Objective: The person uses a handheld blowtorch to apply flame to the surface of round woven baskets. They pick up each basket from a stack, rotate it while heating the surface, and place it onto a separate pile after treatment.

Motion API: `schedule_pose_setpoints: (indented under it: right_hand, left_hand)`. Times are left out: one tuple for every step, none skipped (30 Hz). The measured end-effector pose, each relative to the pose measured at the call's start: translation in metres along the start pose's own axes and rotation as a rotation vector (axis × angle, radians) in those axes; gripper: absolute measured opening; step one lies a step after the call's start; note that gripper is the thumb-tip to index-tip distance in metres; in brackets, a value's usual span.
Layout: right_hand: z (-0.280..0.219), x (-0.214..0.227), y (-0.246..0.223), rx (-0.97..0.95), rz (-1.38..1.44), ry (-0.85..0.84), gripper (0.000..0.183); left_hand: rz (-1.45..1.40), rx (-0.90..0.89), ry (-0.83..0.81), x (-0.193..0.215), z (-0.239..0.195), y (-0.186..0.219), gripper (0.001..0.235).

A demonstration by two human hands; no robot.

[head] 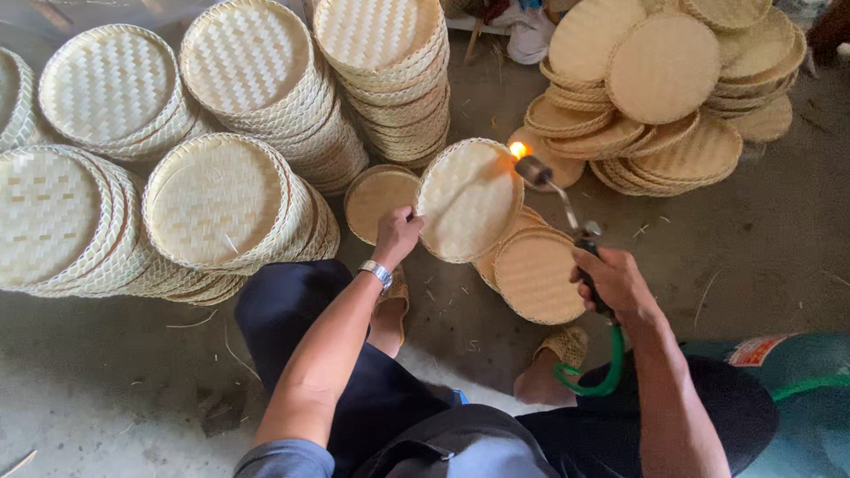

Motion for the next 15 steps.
schedule_pose_setpoints:
  right_hand:
    - [0.0,-0.005,-0.002,0.02,-0.006,-0.014,0.039]
    - [0.0,-0.011,-0.005,0.042,-0.024,-0.046,0.039]
    - [-0.001,-0.016,-0.007,0.065,-0.042,-0.078,0.04]
    - [-0.001,-0.019,-0.01,0.088,-0.061,-0.113,0.04]
    - [-0.001,-0.02,-0.011,0.088,-0.061,-0.118,0.04]
    - [-0.002,-0.02,-0.01,0.087,-0.062,-0.127,0.04]
    - [-0.004,-0.021,-0.008,0.087,-0.064,-0.135,0.04]
    - [-0.007,-0.019,-0.002,0.067,-0.044,-0.085,0.04]
    - [-0.01,-0.015,0.004,0.047,-0.025,-0.035,0.04]
    - [-0.014,-0.013,0.012,0.028,-0.005,0.016,0.041]
    - [-0.02,-0.011,0.021,0.005,-0.023,0.054,0.04]
    - [-0.028,-0.01,0.031,-0.019,-0.039,0.093,0.04]
    - [-0.036,-0.008,0.04,-0.043,-0.056,0.133,0.04]
    - [-0.044,-0.011,0.048,-0.06,-0.031,0.111,0.039]
    - [-0.053,-0.014,0.055,-0.078,-0.006,0.09,0.039]
  left_hand:
    - [-0.022,0.023,-0.007,-0.008,-0.003,0.0,0.029]
    - [-0.045,0.045,-0.012,-0.015,-0.005,0.002,0.028]
    - [-0.079,0.1,-0.054,-0.022,-0.006,0.002,0.028]
    - [-0.115,0.156,-0.094,-0.029,-0.008,0.003,0.027]
    - [-0.15,0.213,-0.134,-0.033,-0.009,0.003,0.027]
    - [-0.167,0.179,-0.107,-0.034,-0.01,0.004,0.027]
    - [-0.183,0.146,-0.08,-0.035,-0.01,0.005,0.026]
    - [-0.201,0.115,-0.053,-0.034,-0.012,0.005,0.026]
    - [-0.261,0.173,-0.073,-0.033,-0.012,0.001,0.027]
    - [-0.322,0.228,-0.094,-0.033,-0.012,-0.002,0.027]
    - [-0.383,0.283,-0.114,-0.033,-0.011,-0.005,0.027]
    - [-0.439,0.31,-0.108,-0.033,-0.012,-0.008,0.025]
    - [-0.495,0.337,-0.101,-0.034,-0.013,-0.01,0.023]
    - [-0.551,0.363,-0.093,-0.034,-0.013,-0.012,0.021]
    - [-0.597,0.377,-0.099,-0.035,-0.013,-0.014,0.02]
Point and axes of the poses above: each hand's wrist, its own z-axis towards the middle knuckle, its own x-axis out of the back of the hand, y = z × x, the point moved 3 cm from there along z, towards the middle knuckle, and after that the axes turned 10 degrees about x, right-handed, at the moved point
